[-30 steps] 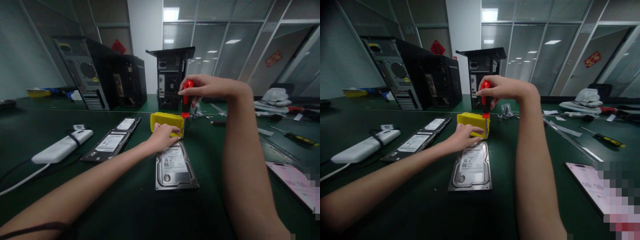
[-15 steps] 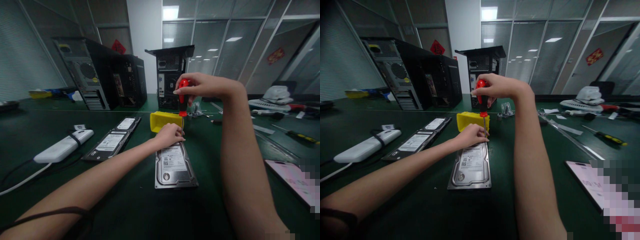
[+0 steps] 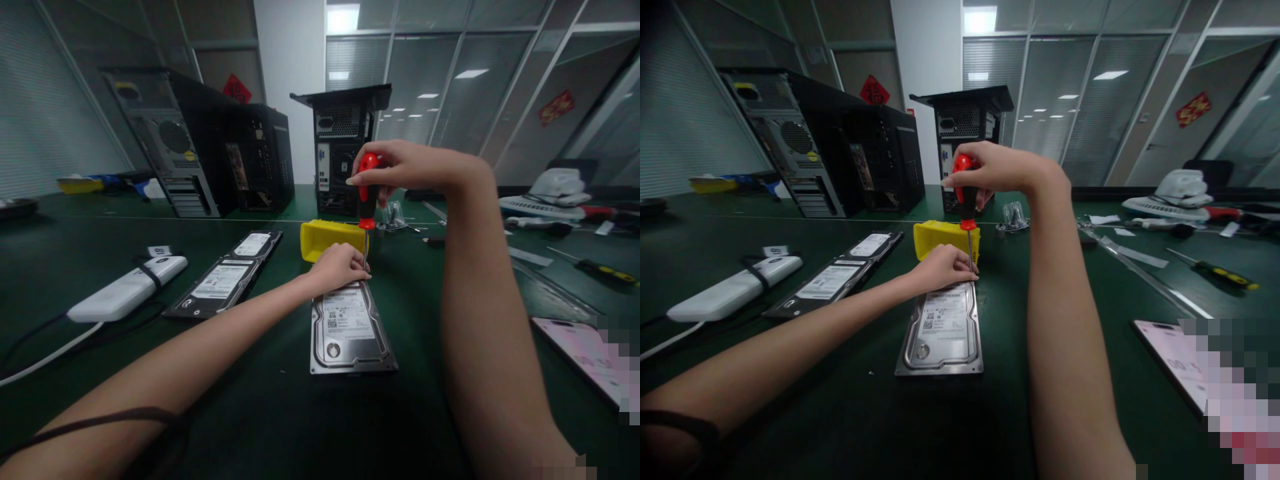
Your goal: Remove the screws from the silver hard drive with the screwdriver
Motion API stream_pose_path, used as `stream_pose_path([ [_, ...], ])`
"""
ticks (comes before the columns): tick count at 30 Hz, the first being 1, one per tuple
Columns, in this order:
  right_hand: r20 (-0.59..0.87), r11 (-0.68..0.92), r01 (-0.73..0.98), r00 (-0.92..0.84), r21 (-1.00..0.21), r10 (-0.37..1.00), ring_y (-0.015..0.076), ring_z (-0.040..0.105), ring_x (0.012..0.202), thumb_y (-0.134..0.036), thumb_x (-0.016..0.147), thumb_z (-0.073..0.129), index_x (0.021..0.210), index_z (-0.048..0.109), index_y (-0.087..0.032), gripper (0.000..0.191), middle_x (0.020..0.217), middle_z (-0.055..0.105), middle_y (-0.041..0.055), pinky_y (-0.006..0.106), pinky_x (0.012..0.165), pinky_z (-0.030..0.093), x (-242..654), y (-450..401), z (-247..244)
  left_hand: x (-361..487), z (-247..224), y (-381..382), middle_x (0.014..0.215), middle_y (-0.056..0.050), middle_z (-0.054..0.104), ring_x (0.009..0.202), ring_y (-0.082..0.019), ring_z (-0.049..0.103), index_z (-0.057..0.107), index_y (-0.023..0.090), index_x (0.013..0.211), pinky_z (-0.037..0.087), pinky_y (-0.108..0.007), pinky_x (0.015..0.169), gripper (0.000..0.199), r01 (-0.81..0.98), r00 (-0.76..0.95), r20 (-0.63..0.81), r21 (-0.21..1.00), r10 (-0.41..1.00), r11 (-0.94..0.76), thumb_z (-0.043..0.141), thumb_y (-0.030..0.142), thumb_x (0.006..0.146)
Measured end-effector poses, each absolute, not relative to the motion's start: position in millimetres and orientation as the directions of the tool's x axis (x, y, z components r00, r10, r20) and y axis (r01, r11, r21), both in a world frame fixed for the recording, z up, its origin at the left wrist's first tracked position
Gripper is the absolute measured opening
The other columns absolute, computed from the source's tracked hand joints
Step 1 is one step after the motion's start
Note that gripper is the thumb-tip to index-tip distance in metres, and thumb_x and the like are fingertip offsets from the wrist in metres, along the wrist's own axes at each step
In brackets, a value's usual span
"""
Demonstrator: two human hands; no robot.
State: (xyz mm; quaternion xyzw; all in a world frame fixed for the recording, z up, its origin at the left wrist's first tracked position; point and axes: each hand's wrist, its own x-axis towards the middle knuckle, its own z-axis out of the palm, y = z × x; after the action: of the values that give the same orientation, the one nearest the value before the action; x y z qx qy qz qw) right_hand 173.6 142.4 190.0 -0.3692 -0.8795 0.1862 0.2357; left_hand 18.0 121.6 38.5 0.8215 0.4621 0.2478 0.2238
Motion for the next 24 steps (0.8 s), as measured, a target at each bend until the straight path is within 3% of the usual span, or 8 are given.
stream_pose_path([
  [8, 0.312, 0.637, 0.648, -0.556, -0.417, 0.770, 0.0161, 0.066, 0.065, -0.046, 0.077, 0.074, 0.107, 0.062, -0.020, 0.042, 0.093, 0.070, 0.0060, 0.025, 0.050, 0.052, 172, 146, 190, 18, 39, 122, 0.086, -0.008, 0.079, 0.085, -0.021, 0.075, 0.077, 0.011, 0.089, 0.055, -0.028, 0.075, 0.016, 0.658, 0.438, 0.182, 0.602, 0.880, -0.452, 0.075, 0.022, 0.078],
  [15, 0.324, 0.642, 0.667, -0.555, -0.377, 0.766, 0.0162, 0.065, 0.062, -0.058, 0.076, 0.070, 0.093, 0.062, -0.017, 0.045, 0.086, 0.069, 0.0083, 0.024, 0.049, 0.051, 174, 152, 187, 14, 39, 125, 0.096, -0.011, 0.078, 0.094, -0.022, 0.074, 0.074, 0.008, 0.105, 0.055, -0.032, 0.085, 0.029, 0.580, 0.444, 0.151, 0.703, 0.883, -0.412, 0.074, 0.021, 0.079],
  [18, 0.281, 0.603, 0.660, -0.536, -0.448, 0.796, 0.0163, 0.065, 0.061, -0.053, 0.080, 0.069, 0.099, 0.060, -0.018, 0.041, 0.087, 0.070, 0.0083, 0.025, 0.049, 0.052, 175, 151, 186, 8, 45, 125, 0.098, -0.014, 0.078, 0.093, -0.024, 0.074, 0.073, 0.006, 0.108, 0.056, -0.034, 0.085, 0.033, 0.583, 0.441, 0.123, 0.715, 0.889, -0.387, 0.073, 0.025, 0.080],
  [22, 0.283, 0.616, 0.579, -0.564, -0.534, 0.776, 0.0164, 0.066, 0.064, -0.034, 0.085, 0.065, 0.101, 0.059, -0.019, 0.023, 0.089, 0.069, 0.0076, 0.026, 0.053, 0.055, 177, 151, 185, -6, 53, 114, 0.100, -0.016, 0.077, 0.091, -0.023, 0.074, 0.069, 0.004, 0.115, 0.055, -0.034, 0.084, 0.034, 0.561, 0.404, 0.075, 0.767, 0.912, -0.312, 0.065, 0.023, 0.086],
  [24, 0.289, 0.640, 0.546, -0.593, -0.541, 0.751, 0.0153, 0.065, 0.063, -0.029, 0.083, 0.066, 0.102, 0.060, -0.019, 0.022, 0.091, 0.070, 0.0070, 0.025, 0.053, 0.055, 178, 149, 186, -14, 56, 99, 0.108, -0.016, 0.075, 0.097, -0.022, 0.072, 0.069, 0.005, 0.115, 0.054, -0.034, 0.086, 0.033, 0.539, 0.345, 0.136, 0.781, 0.929, -0.315, 0.062, 0.023, 0.089],
])
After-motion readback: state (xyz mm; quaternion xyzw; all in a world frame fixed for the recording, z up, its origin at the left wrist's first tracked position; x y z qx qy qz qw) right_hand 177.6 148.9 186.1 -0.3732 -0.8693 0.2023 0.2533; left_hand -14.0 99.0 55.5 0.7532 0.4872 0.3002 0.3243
